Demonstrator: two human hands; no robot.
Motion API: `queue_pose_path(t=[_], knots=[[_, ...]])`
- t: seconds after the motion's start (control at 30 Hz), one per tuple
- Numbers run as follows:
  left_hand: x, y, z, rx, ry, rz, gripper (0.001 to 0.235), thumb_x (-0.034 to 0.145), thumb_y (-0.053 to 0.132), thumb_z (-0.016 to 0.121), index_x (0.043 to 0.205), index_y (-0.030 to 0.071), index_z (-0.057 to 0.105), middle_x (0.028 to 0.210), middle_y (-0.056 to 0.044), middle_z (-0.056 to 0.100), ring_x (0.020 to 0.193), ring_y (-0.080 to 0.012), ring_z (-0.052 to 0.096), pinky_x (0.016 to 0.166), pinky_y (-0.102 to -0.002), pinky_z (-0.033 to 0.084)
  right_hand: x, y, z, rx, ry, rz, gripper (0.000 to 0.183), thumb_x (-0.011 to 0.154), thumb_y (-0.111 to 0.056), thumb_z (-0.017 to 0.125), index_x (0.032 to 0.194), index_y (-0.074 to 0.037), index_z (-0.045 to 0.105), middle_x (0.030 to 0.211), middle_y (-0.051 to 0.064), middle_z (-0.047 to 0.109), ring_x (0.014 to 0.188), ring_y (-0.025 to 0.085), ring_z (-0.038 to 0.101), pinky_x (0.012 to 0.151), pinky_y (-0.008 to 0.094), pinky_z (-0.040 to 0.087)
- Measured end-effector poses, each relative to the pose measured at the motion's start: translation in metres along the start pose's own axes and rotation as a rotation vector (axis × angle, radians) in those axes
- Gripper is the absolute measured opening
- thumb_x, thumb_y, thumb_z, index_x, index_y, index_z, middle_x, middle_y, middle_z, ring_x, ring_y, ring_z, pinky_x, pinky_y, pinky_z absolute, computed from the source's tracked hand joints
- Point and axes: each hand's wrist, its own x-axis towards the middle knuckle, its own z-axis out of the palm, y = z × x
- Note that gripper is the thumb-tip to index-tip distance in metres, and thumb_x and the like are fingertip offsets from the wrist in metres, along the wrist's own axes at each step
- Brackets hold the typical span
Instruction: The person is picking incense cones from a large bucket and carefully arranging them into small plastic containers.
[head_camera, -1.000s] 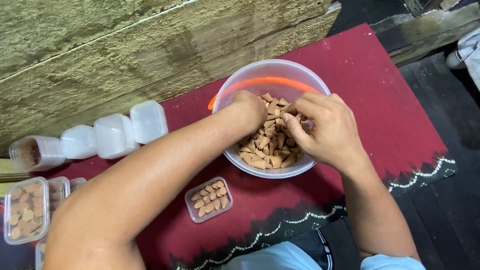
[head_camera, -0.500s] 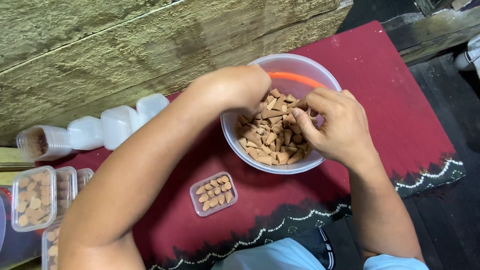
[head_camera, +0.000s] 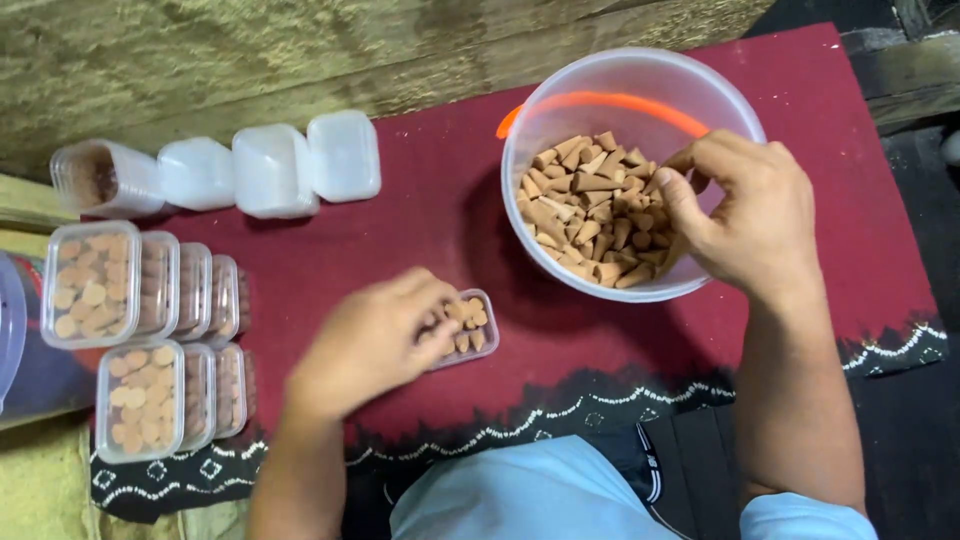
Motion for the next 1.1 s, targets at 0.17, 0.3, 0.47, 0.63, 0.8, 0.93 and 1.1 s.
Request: queue_pose_path(t=[0.17, 0.3, 0.47, 0.63, 0.8, 0.93, 1.1], knots=[[-0.013, -0.010, 0.066, 0.085, -0.028, 0.027, 0.009, 0.090, 0.023, 0.063, 0.094, 0.014, 0.064, 0.095, -0.005, 0.069, 0.077, -0.0367, 0.069, 0.077, -0.050, 0.054, -0.002, -0.004, 0.001, -0.001, -0.009, 0.008, 0.022, 0.107, -0.023, 0.066, 0.094, -0.009, 0.074, 0.096, 0.001, 0.074, 0.080, 0.024, 0.064, 0.077, 0.042, 0.046], [-0.010, -0.012, 0.093, 0.280, 0.062, 0.104, 0.011, 0.092, 0.024, 0.062, 0.087, 0.014, 0.062, 0.087, 0.000, 0.066, 0.071, -0.0258, 0.065, 0.074, -0.044, 0.053, -0.003, -0.001, 0.002, -0.017, -0.002, 0.012, 0.023, 0.109, -0.024, 0.066, 0.092, -0.008, 0.073, 0.093, 0.001, 0.072, 0.077, 0.023, 0.062, 0.077, 0.042, 0.047], [-0.001, -0.013, 0.103, 0.355, 0.074, 0.112, 0.015, 0.095, 0.024, 0.060, 0.084, 0.014, 0.064, 0.085, 0.000, 0.068, 0.073, -0.0230, 0.067, 0.073, -0.041, 0.054, -0.003, -0.001, 0.002, -0.011, -0.001, 0.018, 0.021, 0.107, -0.022, 0.067, 0.091, -0.009, 0.072, 0.091, 0.000, 0.072, 0.074, 0.023, 0.061, 0.073, 0.042, 0.047], [0.004, -0.013, 0.104, 0.315, 0.054, 0.078, 0.022, 0.097, 0.026, 0.059, 0.080, 0.013, 0.063, 0.081, -0.001, 0.067, 0.065, -0.0280, 0.066, 0.064, -0.044, 0.053, -0.003, -0.001, 0.001, -0.001, 0.002, 0.010, 0.021, 0.106, -0.023, 0.065, 0.091, -0.009, 0.072, 0.089, 0.000, 0.070, 0.074, 0.023, 0.061, 0.072, 0.041, 0.046], [0.006, -0.018, 0.100, 0.156, -0.077, 0.022, 0.022, 0.097, 0.024, 0.055, 0.082, 0.009, 0.063, 0.086, -0.006, 0.068, 0.080, -0.0293, 0.065, 0.081, -0.046, 0.051, -0.003, -0.001, 0.002, -0.005, 0.003, 0.005, 0.023, 0.107, -0.024, 0.065, 0.093, -0.009, 0.073, 0.090, 0.001, 0.071, 0.075, 0.023, 0.062, 0.075, 0.043, 0.047], [0.008, -0.009, 0.072, 0.044, -0.183, -0.028, 0.024, 0.098, 0.021, 0.052, 0.082, 0.008, 0.062, 0.090, -0.003, 0.062, 0.074, -0.0299, 0.063, 0.082, -0.048, 0.051, -0.002, -0.001, 0.001, -0.005, 0.005, 0.001, 0.022, 0.107, -0.024, 0.066, 0.093, -0.008, 0.073, 0.092, 0.001, 0.072, 0.076, 0.023, 0.062, 0.075, 0.042, 0.047], [0.000, -0.020, 0.052, 0.067, -0.106, -0.098, 0.022, 0.099, 0.029, 0.061, 0.106, 0.009, 0.066, 0.098, -0.006, 0.068, 0.081, -0.0333, 0.067, 0.085, -0.052, 0.051, 0.000, -0.005, -0.002, -0.033, -0.047, 0.029, 0.023, 0.108, -0.026, 0.066, 0.096, -0.008, 0.074, 0.092, 0.001, 0.072, 0.078, 0.023, 0.063, 0.080, 0.045, 0.049]])
